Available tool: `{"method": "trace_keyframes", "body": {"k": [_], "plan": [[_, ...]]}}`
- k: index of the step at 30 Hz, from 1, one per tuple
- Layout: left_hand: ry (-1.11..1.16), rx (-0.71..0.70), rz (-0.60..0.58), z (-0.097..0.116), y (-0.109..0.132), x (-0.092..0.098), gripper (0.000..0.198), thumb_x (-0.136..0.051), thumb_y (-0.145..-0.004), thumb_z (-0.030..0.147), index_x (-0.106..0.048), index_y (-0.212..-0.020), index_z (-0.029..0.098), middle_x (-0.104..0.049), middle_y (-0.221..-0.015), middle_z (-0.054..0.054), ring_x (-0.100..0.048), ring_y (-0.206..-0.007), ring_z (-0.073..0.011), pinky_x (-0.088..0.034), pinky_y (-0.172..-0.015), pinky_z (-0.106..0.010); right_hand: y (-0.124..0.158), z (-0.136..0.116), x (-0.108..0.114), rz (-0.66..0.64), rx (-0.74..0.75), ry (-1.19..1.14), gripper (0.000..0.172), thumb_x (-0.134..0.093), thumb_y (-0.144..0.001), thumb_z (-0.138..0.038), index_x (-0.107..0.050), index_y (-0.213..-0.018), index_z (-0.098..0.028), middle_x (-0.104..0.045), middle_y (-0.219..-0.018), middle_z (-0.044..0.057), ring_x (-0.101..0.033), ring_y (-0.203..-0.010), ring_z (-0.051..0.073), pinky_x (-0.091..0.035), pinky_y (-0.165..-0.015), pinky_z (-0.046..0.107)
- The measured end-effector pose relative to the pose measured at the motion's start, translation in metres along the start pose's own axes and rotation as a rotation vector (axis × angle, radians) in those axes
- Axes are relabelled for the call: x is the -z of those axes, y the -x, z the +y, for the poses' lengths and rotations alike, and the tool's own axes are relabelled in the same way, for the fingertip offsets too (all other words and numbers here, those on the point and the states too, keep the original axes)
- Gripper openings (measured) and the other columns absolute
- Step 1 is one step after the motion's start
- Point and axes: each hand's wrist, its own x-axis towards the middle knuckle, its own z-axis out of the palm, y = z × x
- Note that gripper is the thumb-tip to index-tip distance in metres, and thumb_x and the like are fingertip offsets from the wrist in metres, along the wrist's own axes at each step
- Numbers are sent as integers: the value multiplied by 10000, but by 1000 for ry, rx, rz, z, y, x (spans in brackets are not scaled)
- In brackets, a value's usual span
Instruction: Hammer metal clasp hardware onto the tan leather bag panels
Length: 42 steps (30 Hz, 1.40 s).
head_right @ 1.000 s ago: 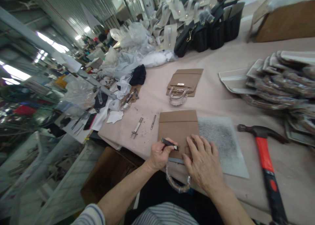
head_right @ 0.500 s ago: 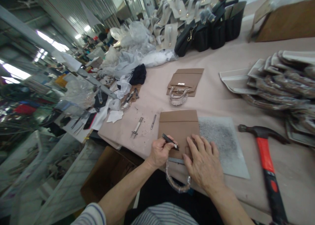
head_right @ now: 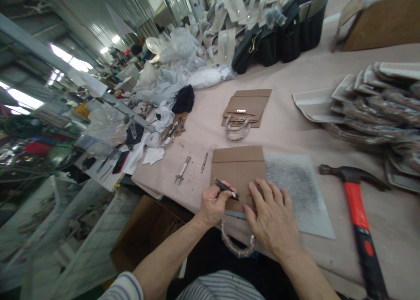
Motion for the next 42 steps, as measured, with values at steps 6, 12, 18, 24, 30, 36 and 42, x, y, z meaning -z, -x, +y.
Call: {"method": "trace_keyframes", "body": {"k": [6, 12, 18, 24, 30, 36, 42], "plan": [[18, -9, 27, -2, 2, -2, 165, -608, -950, 288, -698, -940, 150, -788, -869, -78, -755, -781, -179, -636, -749, -292, 0, -2, 1, -1, -10, 7, 472, -463, -1005, -388, -534, -1404, -148, -537, -1463, 157, -445, -1344, 366, -315, -1132, 589], [39, 71, 12, -2, -1, -2, 146, -632, -924, 286, -692, -939, 154, -794, -849, -72, -755, -761, -178, -634, -743, -289, -2, -1, 2, 12, 6, 27, 467, -449, -1006, -385, -544, -1390, -137, -545, -1444, 159, -457, -1327, 364, -327, -1117, 577], [18, -14, -9, 3, -2, 2, 128, -607, -931, 253, -690, -911, 158, -782, -835, -70, -747, -755, -171, -623, -727, -273, -1, 0, 0, 31, 24, 48, 466, -452, -1007, -372, -536, -1397, -131, -547, -1442, 163, -456, -1326, 369, -328, -1110, 585], [-14, -16, 10, 1, -3, 2, 135, -597, -934, 262, -682, -920, 158, -773, -836, -70, -740, -758, -175, -620, -740, -286, 0, -1, 1, 27, 21, 38, 463, -447, -1007, -370, -543, -1390, -129, -549, -1442, 162, -455, -1328, 373, -328, -1112, 589], [47, 80, -80, -4, -14, 4, 135, -646, -903, 279, -686, -932, 153, -770, -808, -58, -741, -730, -171, -625, -701, -264, -1, -1, 1, 32, 21, 27, 465, -435, -1011, -378, -539, -1385, -122, -550, -1438, 169, -451, -1329, 378, -325, -1110, 591], [-34, -100, -67, -4, -7, 6, 119, -614, -925, 256, -686, -935, 161, -780, -852, -65, -751, -771, -172, -625, -748, -269, -1, -1, 0, 38, 19, 15, 465, -429, -1015, -380, -532, -1390, -124, -545, -1443, 169, -456, -1327, 380, -324, -1109, 593], [-79, -178, -94, -4, -7, 4, 125, -584, -942, 239, -681, -935, 161, -771, -845, -69, -751, -773, -176, -624, -744, -269, 5, 21, -1, 119, 98, -241, 484, -471, -1004, -469, -528, -1369, -158, -574, -1374, 173, -532, -1244, 349, -431, -1027, 542]]}}
